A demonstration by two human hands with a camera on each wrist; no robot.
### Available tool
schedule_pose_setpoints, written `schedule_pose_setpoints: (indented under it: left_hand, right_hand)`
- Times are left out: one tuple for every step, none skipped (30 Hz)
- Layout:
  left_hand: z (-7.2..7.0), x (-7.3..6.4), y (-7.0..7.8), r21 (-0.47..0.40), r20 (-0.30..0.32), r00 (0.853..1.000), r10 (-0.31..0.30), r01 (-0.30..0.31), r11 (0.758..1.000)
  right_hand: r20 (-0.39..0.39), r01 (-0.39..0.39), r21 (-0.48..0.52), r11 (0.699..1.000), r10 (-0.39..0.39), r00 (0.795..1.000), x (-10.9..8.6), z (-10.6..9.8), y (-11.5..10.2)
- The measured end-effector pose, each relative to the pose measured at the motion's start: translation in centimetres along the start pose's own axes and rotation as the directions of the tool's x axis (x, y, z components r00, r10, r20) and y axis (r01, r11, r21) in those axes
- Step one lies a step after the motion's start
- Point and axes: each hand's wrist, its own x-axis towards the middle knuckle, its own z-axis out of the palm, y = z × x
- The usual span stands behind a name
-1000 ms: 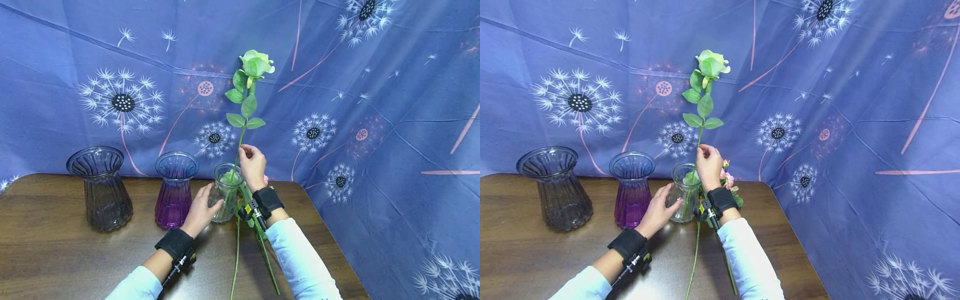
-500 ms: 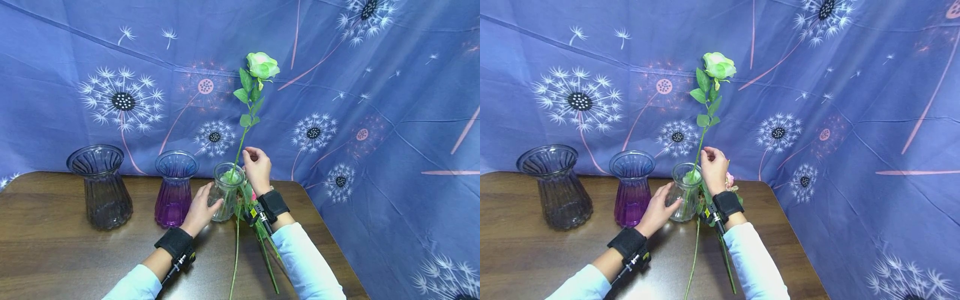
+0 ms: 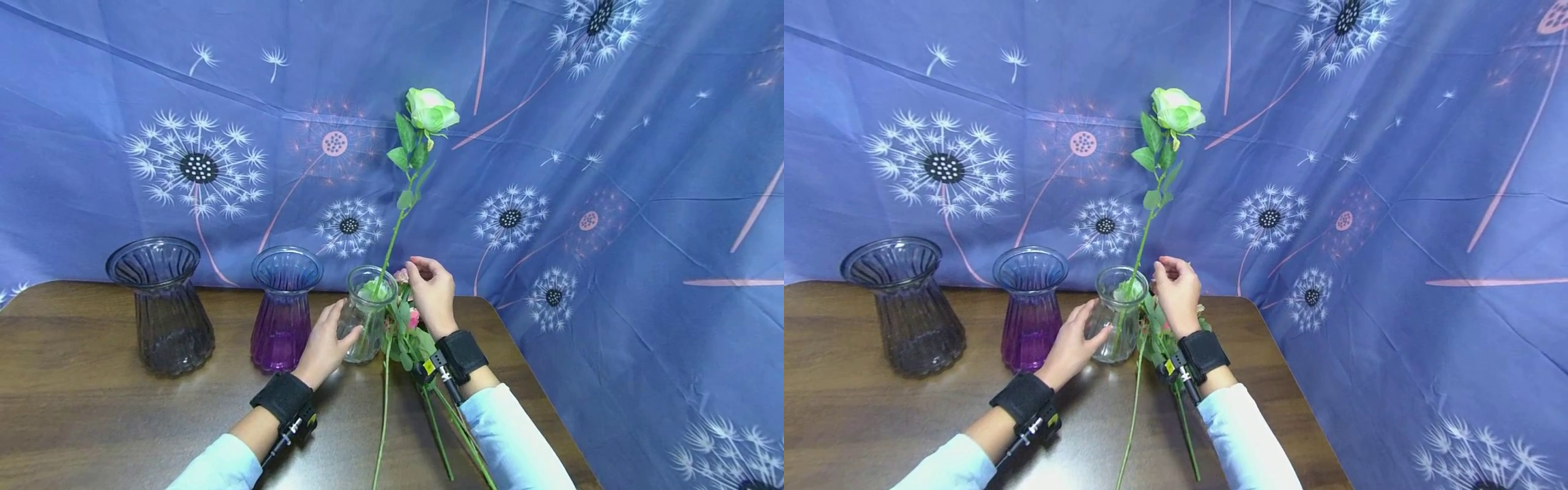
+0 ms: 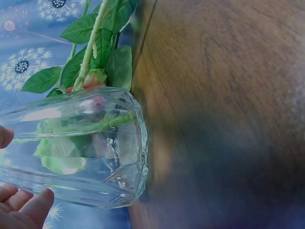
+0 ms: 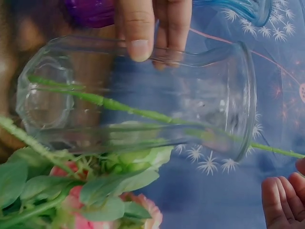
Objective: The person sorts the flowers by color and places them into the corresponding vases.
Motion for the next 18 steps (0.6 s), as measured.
schedule_pose_setpoints:
  left_hand:
    - [0.0,0.0,0.0,0.001,-0.002,1.000,0.005,-0.005,1.000]
    - [0.0,0.0,0.0,-0.002,-0.005,1.000,0.007,-0.007,1.000]
    - [0.0,-0.1,0.0,-0.003,-0.008,1.000,0.010,-0.010,1.000]
    - [0.0,-0.1,-0.1,-0.002,-0.011,1.000,0.014,-0.014,1.000]
    - [0.0,-0.1,-0.1,-0.004,-0.014,1.000,0.015,-0.015,1.000]
    - [0.0,0.0,-0.1,-0.004,-0.016,1.000,0.016,-0.016,1.000]
    - [0.0,0.0,-0.1,-0.003,-0.017,1.000,0.016,-0.016,1.000]
    - [0.0,0.0,-0.1,-0.004,-0.017,1.000,0.015,-0.015,1.000]
    - [0.0,0.0,-0.2,-0.003,-0.017,1.000,0.016,-0.016,1.000]
    - [0.0,0.0,-0.2,-0.003,-0.016,1.000,0.016,-0.016,1.000]
    - [0.1,0.0,-0.2,-0.004,-0.014,1.000,0.016,-0.016,1.000]
    - [0.1,0.0,-0.3,-0.002,-0.012,1.000,0.017,-0.017,1.000]
    - [0.1,0.0,-0.3,-0.001,-0.011,1.000,0.016,-0.016,1.000]
    - [0.1,0.0,-0.3,-0.003,-0.010,1.000,0.014,-0.014,1.000]
    - [0.1,0.0,-0.3,-0.002,-0.008,1.000,0.012,-0.012,1.000]
    - [0.1,0.0,-0.3,-0.002,-0.005,1.000,0.009,-0.009,1.000]
    - [0.1,0.0,-0.3,-0.004,-0.004,1.000,0.007,-0.007,1.000]
    - [0.2,0.0,-0.3,-0.005,-0.002,1.000,0.005,-0.005,1.000]
  right_hand:
    - [-0.003,0.002,-0.002,1.000,-0.002,1.000,-0.2,-0.2,0.1]
    - [-0.008,0.002,-0.004,1.000,-0.002,1.000,-0.3,-0.4,0.2]
    - [-0.010,0.003,-0.007,1.000,-0.003,1.000,-0.5,-0.5,0.3]
    - [-0.013,0.000,-0.013,1.000,0.000,1.000,-0.6,-0.7,0.5]
    - [-0.013,-0.006,-0.015,1.000,0.006,1.000,-0.7,-0.9,0.7]
    - [-0.015,-0.013,-0.024,1.000,0.013,1.000,-0.8,-1.0,0.9]
    - [-0.012,-0.024,-0.031,0.999,0.024,1.000,-0.9,-1.1,1.2]
    - [-0.009,-0.035,-0.040,0.999,0.035,0.999,-1.1,-1.3,1.5]
    - [-0.005,-0.045,-0.051,0.998,0.045,0.999,-1.2,-1.4,1.8]
    - [-0.001,-0.054,-0.060,0.997,0.055,0.999,-1.4,-1.5,2.1]
    - [0.003,-0.065,-0.065,0.996,0.065,0.998,-1.6,-1.6,2.4]
    - [0.009,-0.074,-0.072,0.995,0.075,0.997,-1.8,-1.8,2.6]
    - [0.017,-0.079,-0.079,0.994,0.081,0.997,-2.0,-1.9,2.9]
    - [0.023,-0.083,-0.090,0.992,0.085,0.996,-2.1,-2.0,3.3]
    - [0.031,-0.092,-0.099,0.991,0.095,0.995,-2.3,-2.1,3.6]
    - [0.041,-0.100,-0.106,0.989,0.105,0.994,-2.5,-2.2,3.9]
    - [0.050,-0.103,-0.117,0.988,0.110,0.993,-2.7,-2.2,4.2]
    - [0.060,-0.109,-0.127,0.986,0.117,0.991,-2.9,-2.3,4.5]
